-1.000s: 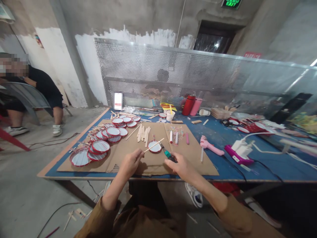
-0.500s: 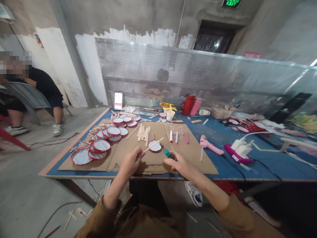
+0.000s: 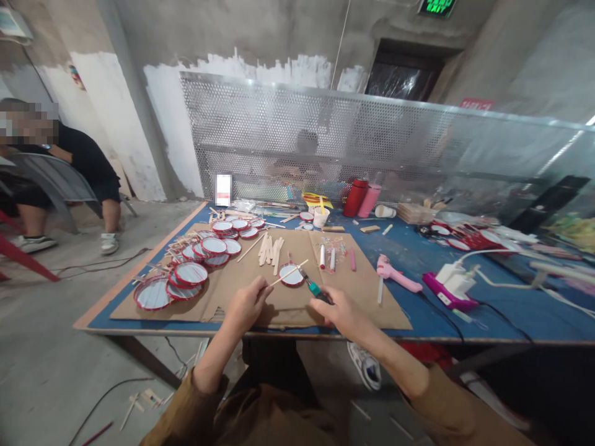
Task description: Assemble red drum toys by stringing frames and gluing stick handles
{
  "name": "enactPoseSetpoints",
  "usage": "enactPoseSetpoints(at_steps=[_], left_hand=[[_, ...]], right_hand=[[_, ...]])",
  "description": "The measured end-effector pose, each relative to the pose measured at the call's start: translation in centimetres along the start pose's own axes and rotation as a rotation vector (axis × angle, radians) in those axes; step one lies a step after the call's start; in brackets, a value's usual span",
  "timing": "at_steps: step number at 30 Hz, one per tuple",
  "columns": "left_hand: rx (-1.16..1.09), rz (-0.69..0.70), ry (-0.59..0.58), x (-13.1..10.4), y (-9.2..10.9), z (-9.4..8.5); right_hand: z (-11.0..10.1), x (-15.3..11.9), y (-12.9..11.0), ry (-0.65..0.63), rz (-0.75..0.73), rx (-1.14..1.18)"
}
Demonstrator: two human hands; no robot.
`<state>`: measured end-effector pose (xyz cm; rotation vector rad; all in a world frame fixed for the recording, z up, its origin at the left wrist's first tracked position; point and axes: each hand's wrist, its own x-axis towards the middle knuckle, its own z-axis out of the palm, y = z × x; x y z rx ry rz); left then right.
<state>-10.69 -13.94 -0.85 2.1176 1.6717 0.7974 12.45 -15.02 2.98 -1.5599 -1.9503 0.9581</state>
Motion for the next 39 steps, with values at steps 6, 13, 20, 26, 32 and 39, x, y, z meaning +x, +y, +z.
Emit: enactPoseSetpoints(at_steps=[6, 13, 20, 26, 32, 39], left_hand=[[0.029, 0.000, -0.004, 0.0, -0.1, 0.1], [0.027, -0.001, -0.025, 0.0, 0.1, -0.2], [0.027, 0.006, -0.037, -0.1, 0.2, -0.3], [0.024, 0.000, -0.043, 0.0, 0.1, -0.3], [0.057, -0.020, -0.056, -0.2, 0.5, -0.6], [0.038, -0.029, -0.019, -0.2, 0.4, -0.2]], right_hand=[[0.1, 0.1, 0.4, 0.006, -0.013, 0.004], [0.1, 0.0, 0.4, 0.002, 0.083, 0.153], [-0.1, -0.1, 0.0, -0.021, 0.068, 0.153], [0.4, 0.2, 0.7, 0.022, -0.007, 0.090], [0.4, 0.3, 1.0, 0.027, -0.019, 0.045], [0.4, -0.1, 0.5, 0.024, 0.017, 0.111]])
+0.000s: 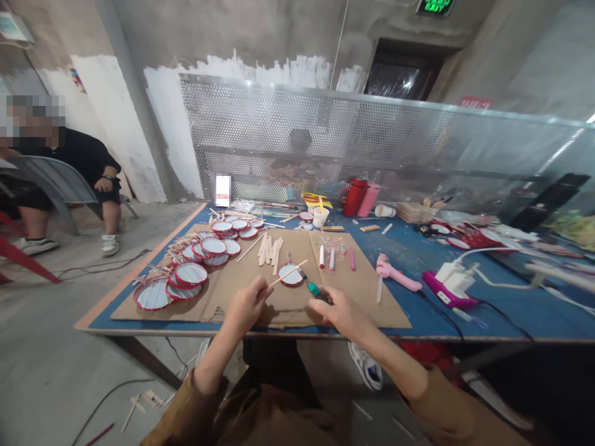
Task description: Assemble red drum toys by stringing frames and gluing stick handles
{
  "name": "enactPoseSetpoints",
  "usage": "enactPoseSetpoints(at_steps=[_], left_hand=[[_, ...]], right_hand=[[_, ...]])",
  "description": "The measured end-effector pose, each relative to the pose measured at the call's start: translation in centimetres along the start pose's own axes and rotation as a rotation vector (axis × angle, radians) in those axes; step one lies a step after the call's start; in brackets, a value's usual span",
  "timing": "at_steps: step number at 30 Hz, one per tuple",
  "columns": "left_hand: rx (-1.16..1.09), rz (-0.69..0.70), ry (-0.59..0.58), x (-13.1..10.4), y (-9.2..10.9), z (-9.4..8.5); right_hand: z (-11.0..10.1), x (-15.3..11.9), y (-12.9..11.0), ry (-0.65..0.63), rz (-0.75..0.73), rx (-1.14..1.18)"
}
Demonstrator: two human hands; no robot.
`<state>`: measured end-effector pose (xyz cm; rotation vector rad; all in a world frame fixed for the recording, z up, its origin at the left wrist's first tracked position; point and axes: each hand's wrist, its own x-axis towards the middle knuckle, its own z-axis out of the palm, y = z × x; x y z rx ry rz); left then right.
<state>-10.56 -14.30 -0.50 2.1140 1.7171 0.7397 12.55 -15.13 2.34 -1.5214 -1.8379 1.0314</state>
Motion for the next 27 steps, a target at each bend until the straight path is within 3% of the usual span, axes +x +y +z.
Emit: enactPoseSetpoints(at_steps=[8, 20, 27], left_hand=[[0.022, 0.011, 0.005, 0.0, -0.2, 0.0], [0.054, -0.004, -0.010, 0.0, 0.1, -0.2], [0.016, -0.006, 0.003, 0.2, 0.0, -0.1]], right_hand=[[-0.4, -0.5, -1.6, -0.072, 0.053, 0.128], [-0.3, -0.2, -0.5, -0.018, -0.058, -0.076], [-0.9, 0.0, -0.8, -0.037, 0.016, -0.066]])
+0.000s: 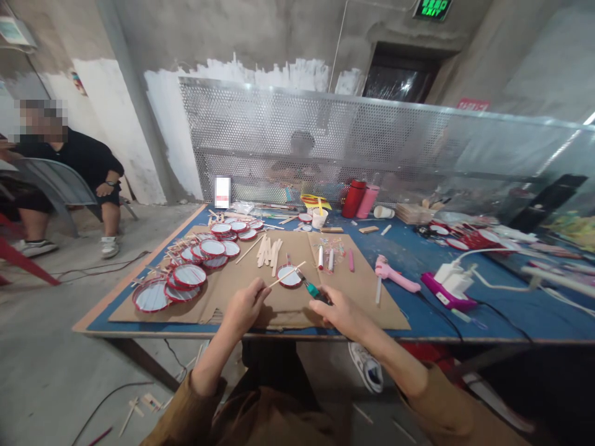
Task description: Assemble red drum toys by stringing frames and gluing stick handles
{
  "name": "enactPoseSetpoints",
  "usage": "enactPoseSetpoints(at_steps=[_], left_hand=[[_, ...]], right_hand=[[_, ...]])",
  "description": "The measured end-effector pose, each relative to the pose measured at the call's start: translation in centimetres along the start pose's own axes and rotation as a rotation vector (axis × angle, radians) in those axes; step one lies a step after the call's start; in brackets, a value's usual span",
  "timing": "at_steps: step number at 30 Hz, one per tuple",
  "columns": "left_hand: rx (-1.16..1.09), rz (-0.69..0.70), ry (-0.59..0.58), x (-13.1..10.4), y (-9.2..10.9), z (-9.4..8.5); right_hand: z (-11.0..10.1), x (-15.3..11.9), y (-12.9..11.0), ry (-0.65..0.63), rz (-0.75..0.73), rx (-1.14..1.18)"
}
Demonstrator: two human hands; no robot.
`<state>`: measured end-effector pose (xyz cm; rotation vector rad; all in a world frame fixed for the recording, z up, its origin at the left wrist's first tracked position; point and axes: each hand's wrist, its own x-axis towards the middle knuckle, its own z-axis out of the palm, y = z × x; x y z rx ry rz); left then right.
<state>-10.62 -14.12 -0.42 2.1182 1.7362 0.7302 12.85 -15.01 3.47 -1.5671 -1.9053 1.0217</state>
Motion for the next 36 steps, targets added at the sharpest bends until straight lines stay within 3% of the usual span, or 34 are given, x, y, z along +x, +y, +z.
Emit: enactPoseSetpoints(at_steps=[6, 10, 13, 16, 20, 23, 27, 31, 36], left_hand=[[-0.160, -0.003, 0.077, 0.4, -0.6, 0.3], [-0.188, -0.001, 0.070, 0.4, -0.7, 0.3], [-0.194, -0.001, 0.064, 0.4, -0.6, 0.3], [-0.201, 0.008, 0.065, 0.3, -0.6, 0.2], [-0.201, 0.022, 0.026, 0.2, -0.5, 0.2], [-0.186, 0.036, 0.010, 0.0, -0.4, 0.2], [-0.138, 0.057, 0.002, -0.1, -0.3, 0.1], [-0.075, 0.053, -0.032, 0.1, -0.2, -0.2], [0.003, 0.065, -0.054, 0.4, 0.4, 0.0]], right_hand=[[-3.3, 1.0, 0.2, 0.123, -0.031, -0.271], [-4.5, 2.0, 3.0, 0.274, 0.079, -0.611], [-4.5, 2.5, 5.6, 0.400, 0.045, -0.843], [-4.2, 2.9, 6.4, 0.474, -0.157, -0.958], [-3.2, 3.3, 3.5, 0.553, -0.613, -0.937], [-2.1, 3.7, 0.4, 0.440, -0.831, -1.004], [-1.3, 4.2, -1.5, 0.288, -0.919, -1.092], [-1.1, 4.0, -1.0, 0.245, -0.878, -1.105], [-0.4, 3.7, -0.1, 0.299, -0.733, -1.029]])
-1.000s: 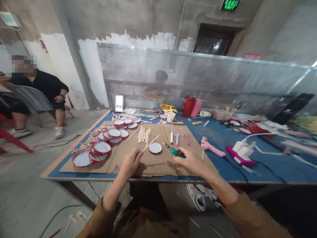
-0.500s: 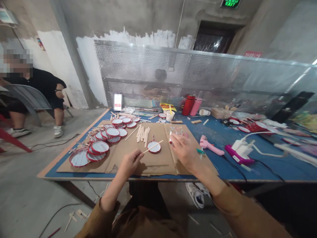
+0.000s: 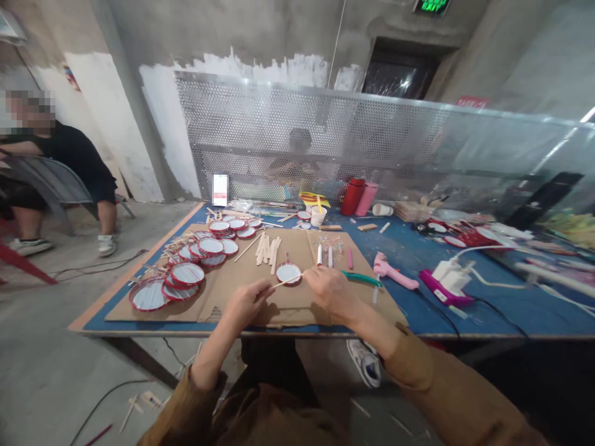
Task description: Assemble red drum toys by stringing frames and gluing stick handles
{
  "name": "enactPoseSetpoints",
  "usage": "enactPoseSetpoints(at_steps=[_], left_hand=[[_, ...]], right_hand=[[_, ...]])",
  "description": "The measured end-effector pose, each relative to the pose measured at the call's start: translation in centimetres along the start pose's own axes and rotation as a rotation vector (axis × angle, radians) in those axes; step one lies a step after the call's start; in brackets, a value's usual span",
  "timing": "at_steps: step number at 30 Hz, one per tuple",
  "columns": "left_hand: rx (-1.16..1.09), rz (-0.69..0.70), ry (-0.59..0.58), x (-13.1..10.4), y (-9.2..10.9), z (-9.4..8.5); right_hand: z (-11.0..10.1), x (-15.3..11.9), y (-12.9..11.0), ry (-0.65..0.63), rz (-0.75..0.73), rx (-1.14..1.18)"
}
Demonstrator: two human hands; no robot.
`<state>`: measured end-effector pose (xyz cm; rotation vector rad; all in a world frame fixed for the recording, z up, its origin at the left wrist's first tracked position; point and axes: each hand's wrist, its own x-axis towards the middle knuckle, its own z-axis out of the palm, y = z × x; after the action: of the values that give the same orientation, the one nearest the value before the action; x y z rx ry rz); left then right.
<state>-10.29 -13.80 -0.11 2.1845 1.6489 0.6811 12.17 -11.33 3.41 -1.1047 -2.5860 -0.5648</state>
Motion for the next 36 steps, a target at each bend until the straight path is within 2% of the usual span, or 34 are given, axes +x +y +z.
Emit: enactPoseSetpoints(at_steps=[4, 6, 8, 10, 13, 15, 17, 20, 22, 25, 27, 31, 33, 36], left_hand=[[-0.032, -0.002, 0.030, 0.3, 0.2, 0.2], [-0.158, 0.045, 0.041, 0.6, -0.3, 0.2], [-0.359, 0.050, 0.040, 0.7, -1.0, 0.0], [-0.632, -0.025, 0.001, 0.7, -1.7, -0.2], [-1.054, -0.141, -0.044, 0.5, -2.5, -0.3], [-1.184, -0.137, -0.009, 0.3, -2.6, -0.3], [-1.118, -0.099, 0.022, 0.2, -2.7, -0.3], [-0.899, -0.050, -0.002, 0.1, -2.6, -0.3], [-0.848, -0.052, -0.012, 0.0, -2.5, -0.4], [-0.884, -0.095, -0.026, 0.0, -2.3, -0.5], [-0.932, -0.118, -0.033, 0.0, -2.1, -0.6], [-1.130, -0.162, -0.002, 0.0, -2.2, -0.5], [-1.234, -0.193, 0.042, -0.1, -2.3, -0.3], [-1.288, -0.204, 0.093, -0.1, -2.4, -0.1]], right_hand=[[0.4, 0.9, -0.3, -0.072, 0.153, 0.188], [0.5, 1.7, -0.2, -0.019, 0.285, 0.335], [0.6, 2.4, 0.4, 0.092, 0.472, 0.582], [0.6, 2.9, 1.0, 0.152, 0.640, 0.966], [0.6, 3.5, 1.2, 0.129, 0.764, 1.488], [0.6, 3.9, 0.2, 0.087, 0.779, 1.627], [0.5, 4.4, -1.5, 0.018, 0.764, 1.666], [0.4, 5.3, -4.2, -0.094, 0.696, 1.696], [0.5, 6.0, -5.3, -0.112, 0.669, 1.704], [0.7, 6.9, -5.6, -0.095, 0.686, 1.696], [1.0, 7.7, -4.9, -0.060, 0.710, 1.700], [1.4, 9.9, -2.1, 0.115, 0.792, 1.689], [1.8, 11.2, -0.2, 0.177, 0.870, 1.664], [2.9, 12.8, 2.5, 0.200, 1.033, 1.573]])
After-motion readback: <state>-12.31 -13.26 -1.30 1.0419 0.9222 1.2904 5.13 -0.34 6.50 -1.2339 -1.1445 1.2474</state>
